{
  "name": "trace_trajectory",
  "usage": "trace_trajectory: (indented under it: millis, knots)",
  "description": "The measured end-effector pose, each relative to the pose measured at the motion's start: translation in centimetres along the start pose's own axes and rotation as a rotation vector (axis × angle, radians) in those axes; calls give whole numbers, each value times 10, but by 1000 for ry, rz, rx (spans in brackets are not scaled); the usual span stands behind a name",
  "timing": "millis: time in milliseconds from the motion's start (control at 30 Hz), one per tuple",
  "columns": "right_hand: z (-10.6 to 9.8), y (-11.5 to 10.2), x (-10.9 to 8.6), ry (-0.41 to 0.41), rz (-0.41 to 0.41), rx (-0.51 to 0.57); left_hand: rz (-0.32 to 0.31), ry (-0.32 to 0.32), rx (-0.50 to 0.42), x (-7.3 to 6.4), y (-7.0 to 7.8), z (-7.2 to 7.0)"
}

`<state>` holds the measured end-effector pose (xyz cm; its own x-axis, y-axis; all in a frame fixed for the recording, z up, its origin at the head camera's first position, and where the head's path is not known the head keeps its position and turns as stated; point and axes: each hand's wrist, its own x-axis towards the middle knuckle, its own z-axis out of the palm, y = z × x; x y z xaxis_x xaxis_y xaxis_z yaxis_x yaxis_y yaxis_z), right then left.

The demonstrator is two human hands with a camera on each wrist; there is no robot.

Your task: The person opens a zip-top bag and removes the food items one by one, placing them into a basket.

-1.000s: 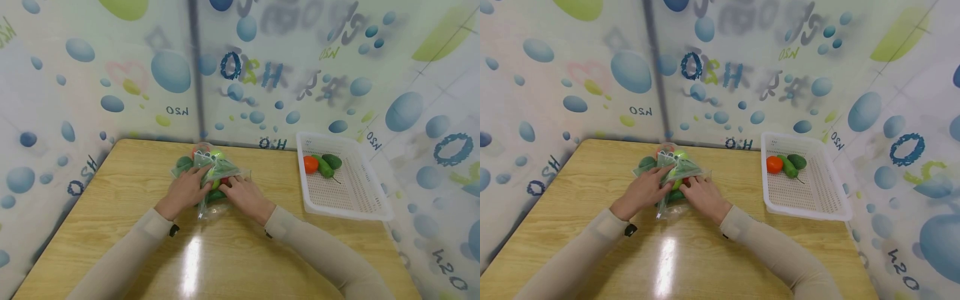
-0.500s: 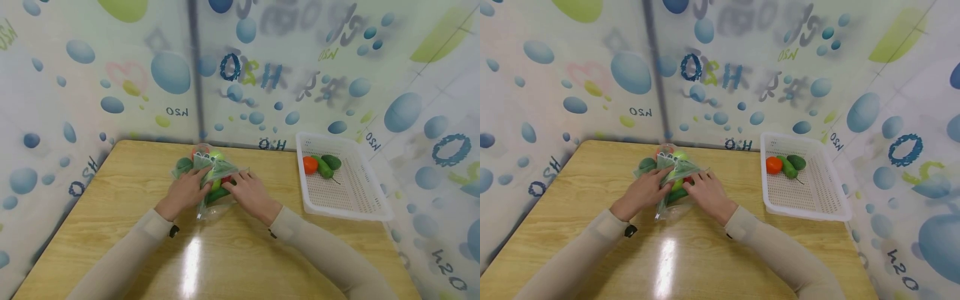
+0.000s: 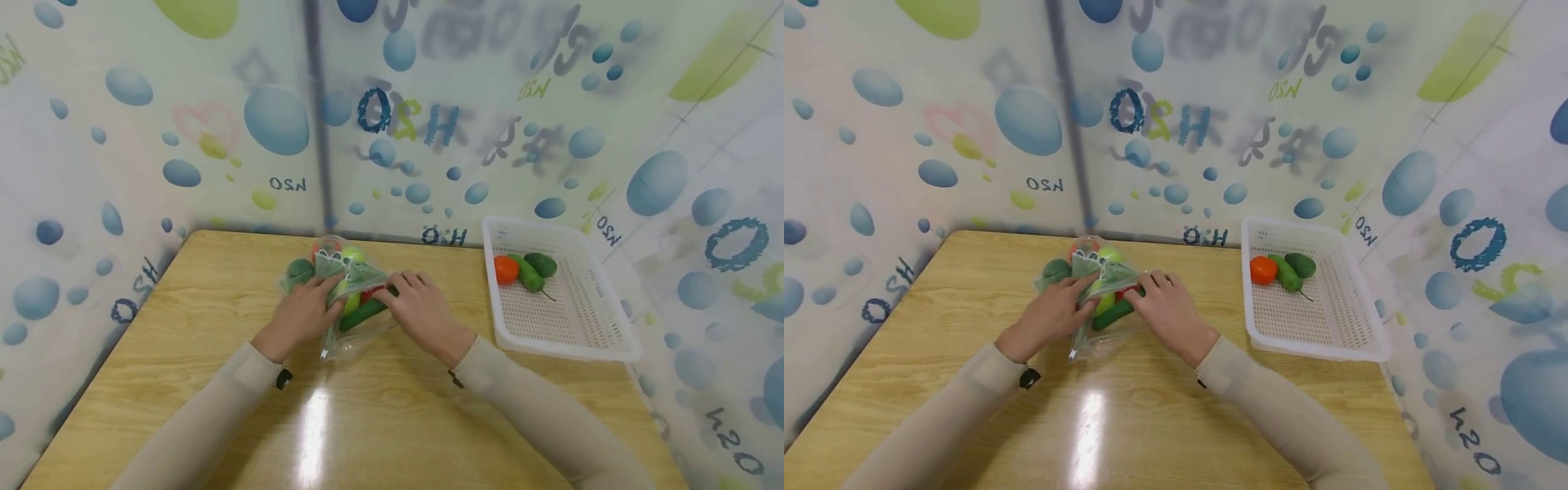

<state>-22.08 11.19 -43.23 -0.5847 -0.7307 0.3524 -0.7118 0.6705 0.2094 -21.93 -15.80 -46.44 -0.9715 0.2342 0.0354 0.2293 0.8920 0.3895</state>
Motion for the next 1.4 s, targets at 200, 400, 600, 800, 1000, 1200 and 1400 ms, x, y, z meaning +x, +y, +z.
trace_trajectory:
  millis: [200,400,600,800,1000,1200,1400]
  knots:
    - [-7,10,-5,27,25,26,-15,-11,1,0,0,0]
    - [-14,20,-10,6,56,53,-7,-11,0,0,0,0]
    - [-20,30,-16,47,71,53,-7,-12,-5,0,1,0]
    - [-28,42,-24,35,108,51,-6,-17,1,0,1,-1]
    - [-34,57,-32,51,146,53,-1,-29,-12,0,0,-1]
    - [-36,75,-42,35,228,117,8,-19,-18,1,-6,3]
    - [-39,94,-53,-31,329,166,-21,-49,-30,-1,-1,-1]
